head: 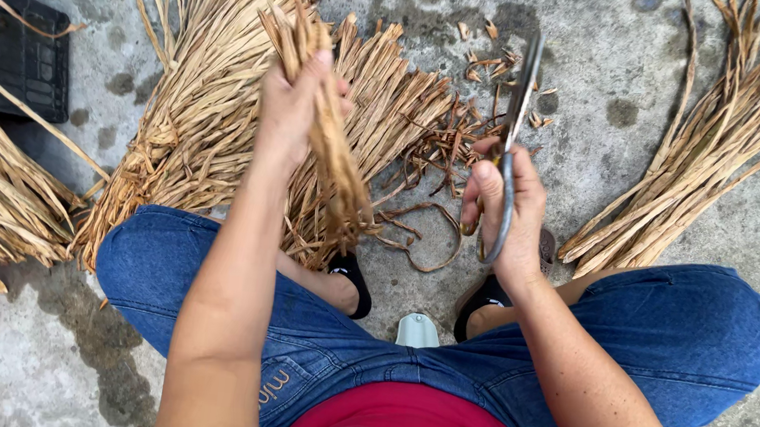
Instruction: The person sits on the ground surrounded by bundles of dried leaves and uses scissors to trim off dark, damaged ends and edges from the leaf strips. They hold each bundle in one hand, snip off the undesired parts, drop the trimmings aside, and set the trimmed leaves with the processed pile.
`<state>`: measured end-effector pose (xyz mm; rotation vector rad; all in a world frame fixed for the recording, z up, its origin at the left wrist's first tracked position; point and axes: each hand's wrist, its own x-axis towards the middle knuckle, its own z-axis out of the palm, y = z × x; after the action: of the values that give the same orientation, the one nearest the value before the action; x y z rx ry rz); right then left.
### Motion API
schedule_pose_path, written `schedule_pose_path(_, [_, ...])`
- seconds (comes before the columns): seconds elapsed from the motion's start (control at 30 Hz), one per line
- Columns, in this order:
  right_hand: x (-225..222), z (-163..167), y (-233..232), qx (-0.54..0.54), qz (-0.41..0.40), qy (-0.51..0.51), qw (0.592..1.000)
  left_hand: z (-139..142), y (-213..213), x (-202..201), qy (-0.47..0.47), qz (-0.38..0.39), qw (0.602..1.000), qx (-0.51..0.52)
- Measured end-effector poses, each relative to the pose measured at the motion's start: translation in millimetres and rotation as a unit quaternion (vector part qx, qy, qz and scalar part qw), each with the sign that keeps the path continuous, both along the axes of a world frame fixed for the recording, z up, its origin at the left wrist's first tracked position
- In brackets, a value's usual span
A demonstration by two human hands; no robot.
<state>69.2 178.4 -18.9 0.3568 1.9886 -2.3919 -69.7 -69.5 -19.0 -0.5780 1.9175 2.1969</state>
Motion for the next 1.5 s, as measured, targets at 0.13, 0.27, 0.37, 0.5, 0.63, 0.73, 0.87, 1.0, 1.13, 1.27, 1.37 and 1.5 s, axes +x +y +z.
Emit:
schedule_pose_path(0.13, [-5,-1,0,-0.001,0.005,-0.006,1.000,-40,-34,-24,0.004,-0.020,0.980,-0.198])
schedule_pose_path(0.27, [-8,-5,-3,0.005,0.015,-0.010,1.000,-99,-31,-37,-0.118,-0.054,0.939,-0.318])
schedule_pose_path(0.37, [-9,-10,-3,0.000,0.015,-0.024,1.000,-131,-26,-32,-0.150,-0.121,0.866,-0.461])
schedule_pose_path(0.5, [-13,-18,1,0.010,0.016,-0.045,0.999,-159,-23,-16,-0.163,-0.131,0.819,-0.535])
schedule_pose_path(0.63, [-20,-25,1,0.008,0.009,-0.061,0.998,-167,-17,-12,-0.178,-0.131,0.807,-0.547])
schedule_pose_path(0.73, [-26,-26,0,0.018,0.009,-0.070,0.997,-163,-14,-14,-0.156,-0.114,0.822,-0.536])
schedule_pose_path(0.87, [-35,-26,-4,0.096,-0.024,-0.101,0.990,-150,-1,-26,-0.116,-0.071,0.865,-0.483])
schedule_pose_path(1.0, [-41,-27,0,0.058,-0.040,-0.034,0.997,-133,21,-20,-0.092,-0.044,0.938,-0.330])
schedule_pose_path(1.13, [-47,-33,5,-0.007,-0.096,-0.004,0.995,-105,44,-2,-0.068,-0.157,0.971,-0.169])
schedule_pose_path(1.27, [-49,-36,21,-0.035,-0.146,0.075,0.986,-75,59,49,-0.080,-0.314,0.917,-0.234])
schedule_pose_path(1.37, [-48,-31,33,-0.080,-0.154,0.087,0.981,-53,58,81,-0.065,-0.347,0.910,-0.216])
schedule_pose_path(1.5, [-41,-19,36,-0.078,-0.095,0.072,0.990,-23,52,93,-0.028,-0.349,0.933,-0.078])
